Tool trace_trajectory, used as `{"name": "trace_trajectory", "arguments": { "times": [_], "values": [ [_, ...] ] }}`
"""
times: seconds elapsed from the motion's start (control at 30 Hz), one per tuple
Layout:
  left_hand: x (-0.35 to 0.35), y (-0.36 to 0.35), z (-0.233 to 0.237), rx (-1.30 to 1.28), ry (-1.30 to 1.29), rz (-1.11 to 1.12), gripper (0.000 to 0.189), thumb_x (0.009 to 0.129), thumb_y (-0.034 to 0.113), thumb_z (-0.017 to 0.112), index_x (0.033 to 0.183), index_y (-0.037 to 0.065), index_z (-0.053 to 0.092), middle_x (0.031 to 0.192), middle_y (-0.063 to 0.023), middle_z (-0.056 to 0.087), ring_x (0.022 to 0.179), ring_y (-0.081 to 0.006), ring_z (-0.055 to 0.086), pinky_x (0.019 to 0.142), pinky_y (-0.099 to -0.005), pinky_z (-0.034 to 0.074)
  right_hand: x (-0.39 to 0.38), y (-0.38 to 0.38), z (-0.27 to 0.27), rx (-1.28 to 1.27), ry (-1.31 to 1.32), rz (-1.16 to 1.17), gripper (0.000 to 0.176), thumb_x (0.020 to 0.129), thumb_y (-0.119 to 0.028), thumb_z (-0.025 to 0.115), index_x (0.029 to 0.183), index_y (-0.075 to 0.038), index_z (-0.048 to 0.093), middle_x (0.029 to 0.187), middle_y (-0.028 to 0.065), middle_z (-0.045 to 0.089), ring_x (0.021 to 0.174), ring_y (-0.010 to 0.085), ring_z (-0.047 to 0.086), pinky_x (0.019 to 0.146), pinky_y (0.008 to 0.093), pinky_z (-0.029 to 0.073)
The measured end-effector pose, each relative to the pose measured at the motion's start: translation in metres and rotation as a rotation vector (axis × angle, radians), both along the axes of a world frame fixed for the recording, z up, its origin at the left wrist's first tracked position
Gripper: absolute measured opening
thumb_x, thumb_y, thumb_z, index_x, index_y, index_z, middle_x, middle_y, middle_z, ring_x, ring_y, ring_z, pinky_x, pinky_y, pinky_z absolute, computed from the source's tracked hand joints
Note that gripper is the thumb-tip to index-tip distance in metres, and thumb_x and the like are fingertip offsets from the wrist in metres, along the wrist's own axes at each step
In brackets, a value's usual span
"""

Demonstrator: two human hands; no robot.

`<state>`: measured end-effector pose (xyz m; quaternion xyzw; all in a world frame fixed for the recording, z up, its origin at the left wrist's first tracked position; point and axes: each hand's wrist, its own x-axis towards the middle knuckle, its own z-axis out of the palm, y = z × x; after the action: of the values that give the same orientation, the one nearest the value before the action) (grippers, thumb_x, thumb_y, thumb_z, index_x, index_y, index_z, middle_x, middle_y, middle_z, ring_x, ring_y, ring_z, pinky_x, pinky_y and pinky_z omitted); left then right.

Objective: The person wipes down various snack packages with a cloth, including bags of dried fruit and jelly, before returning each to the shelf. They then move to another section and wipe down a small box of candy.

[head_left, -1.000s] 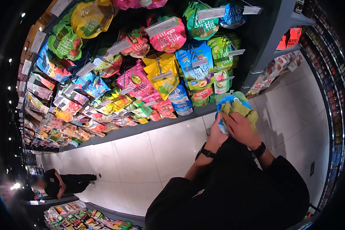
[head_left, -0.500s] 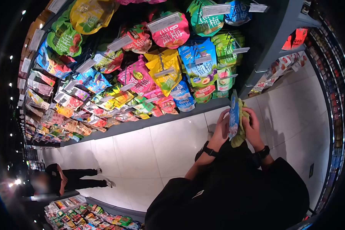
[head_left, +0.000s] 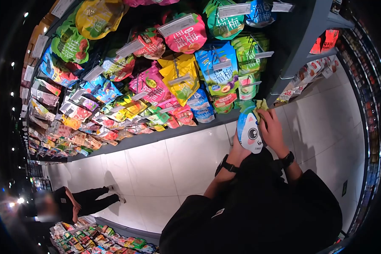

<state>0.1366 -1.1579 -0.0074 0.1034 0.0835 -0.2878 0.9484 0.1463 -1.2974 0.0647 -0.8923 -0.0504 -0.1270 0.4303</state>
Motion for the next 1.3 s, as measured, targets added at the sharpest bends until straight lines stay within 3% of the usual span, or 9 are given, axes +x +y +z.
{"name": "trace_trajectory", "arguments": {
  "times": [0.13,0.2,0.33,0.67,0.93,0.97,1.13,1.2,1.3],
  "values": [
    [0.006,-0.017,-0.039,-0.319,0.017,0.085,0.062,0.103,0.054,0.032,0.146,0.012,0.044,0.144,-0.0115,0.052,0.13,-0.0317,0.052,0.109,-0.0489,0.041,0.001,0.01,0.007,-0.168,-0.049,0.166,0.035,0.082,-0.005,0.062,0.117,-0.01,0.064,0.098,0.0125,0.056,0.088,0.034,0.059,0.076,0.0429,0.048],
    [0.006,-0.014,-0.032,-0.273,0.012,0.099,0.061,0.103,0.054,0.033,0.146,0.012,0.044,0.143,-0.0118,0.052,0.13,-0.0322,0.052,0.109,-0.0491,0.041,-0.014,0.018,0.011,-0.244,-0.229,0.582,0.036,0.08,-0.008,0.065,0.116,-0.014,0.066,0.099,0.0087,0.058,0.088,0.0295,0.06,0.077,0.0404,0.048],
    [0.017,0.002,-0.003,-0.099,-0.02,0.163,0.058,0.102,0.052,0.037,0.145,0.013,0.046,0.142,-0.0131,0.053,0.129,-0.0342,0.052,0.109,-0.05,0.041,-0.03,-0.006,0.001,-0.32,-0.187,0.672,0.039,0.078,-0.009,0.067,0.116,-0.017,0.068,0.099,0.0065,0.058,0.09,0.0267,0.06,0.079,0.0393,0.047],
    [-0.003,-0.003,-0.009,-0.146,0.001,0.027,0.077,0.098,0.067,0.037,0.15,0.011,0.038,0.147,-0.0155,0.049,0.132,-0.0386,0.05,0.111,-0.0561,0.038,0.007,-0.03,0.012,-0.095,-0.03,-0.009,0.037,0.084,-0.002,0.061,0.12,-0.009,0.063,0.099,0.016,0.052,0.088,0.0375,0.059,0.074,0.0438,0.049],
    [0.008,-0.003,-0.024,-0.226,0.028,0.011,0.072,0.098,0.066,0.04,0.144,0.011,0.046,0.141,-0.0132,0.054,0.126,-0.0333,0.056,0.108,-0.0524,0.042,-0.001,-0.002,0.014,-0.314,-0.115,0.389,0.042,0.077,-0.002,0.063,0.119,-0.008,0.063,0.095,0.0123,0.054,0.089,0.0331,0.059,0.076,0.0428,0.049],
    [0.015,0.001,-0.025,-0.444,-0.062,-0.038,0.07,0.099,0.064,0.041,0.145,0.011,0.045,0.142,-0.0148,0.053,0.128,-0.0342,0.054,0.108,-0.0526,0.042,-0.005,-0.002,0.01,-0.345,-0.091,0.462,0.043,0.078,-0.004,0.065,0.12,-0.009,0.063,0.098,0.0111,0.056,0.091,0.0322,0.059,0.078,0.0422,0.05],
    [0.014,0.01,-0.01,-0.058,0.138,0.032,0.07,0.094,0.06,0.05,0.142,0.009,0.047,0.139,-0.0163,0.055,0.124,-0.0363,0.056,0.105,-0.0518,0.045,-0.014,-0.028,-0.005,-0.212,0.085,0.27,0.04,0.086,-0.007,0.065,0.126,-0.007,0.06,0.103,0.0122,0.057,0.095,0.0318,0.06,0.085,0.0396,0.05],
    [0.017,0.012,-0.005,0.049,0.152,0.039,0.059,0.093,0.051,0.054,0.133,0.008,0.054,0.129,-0.0163,0.062,0.116,-0.0339,0.062,0.1,-0.0477,0.051,-0.008,-0.043,-0.018,0.088,0.091,-0.001,0.04,0.089,-0.008,0.065,0.129,-0.006,0.057,0.103,0.0122,0.056,0.093,0.0304,0.061,0.086,0.0359,0.05],
    [0.033,0.007,-0.01,0.051,0.151,-0.017,0.057,0.091,0.046,0.057,0.131,0.005,0.055,0.125,-0.0174,0.063,0.113,-0.0338,0.063,0.098,-0.0481,0.051,-0.005,-0.06,-0.029,0.332,0.172,0.001,0.043,0.089,-0.008,0.07,0.129,-0.003,0.055,0.11,0.0092,0.06,0.099,0.0199,0.061,0.09,0.0315,0.049]
  ]
}}
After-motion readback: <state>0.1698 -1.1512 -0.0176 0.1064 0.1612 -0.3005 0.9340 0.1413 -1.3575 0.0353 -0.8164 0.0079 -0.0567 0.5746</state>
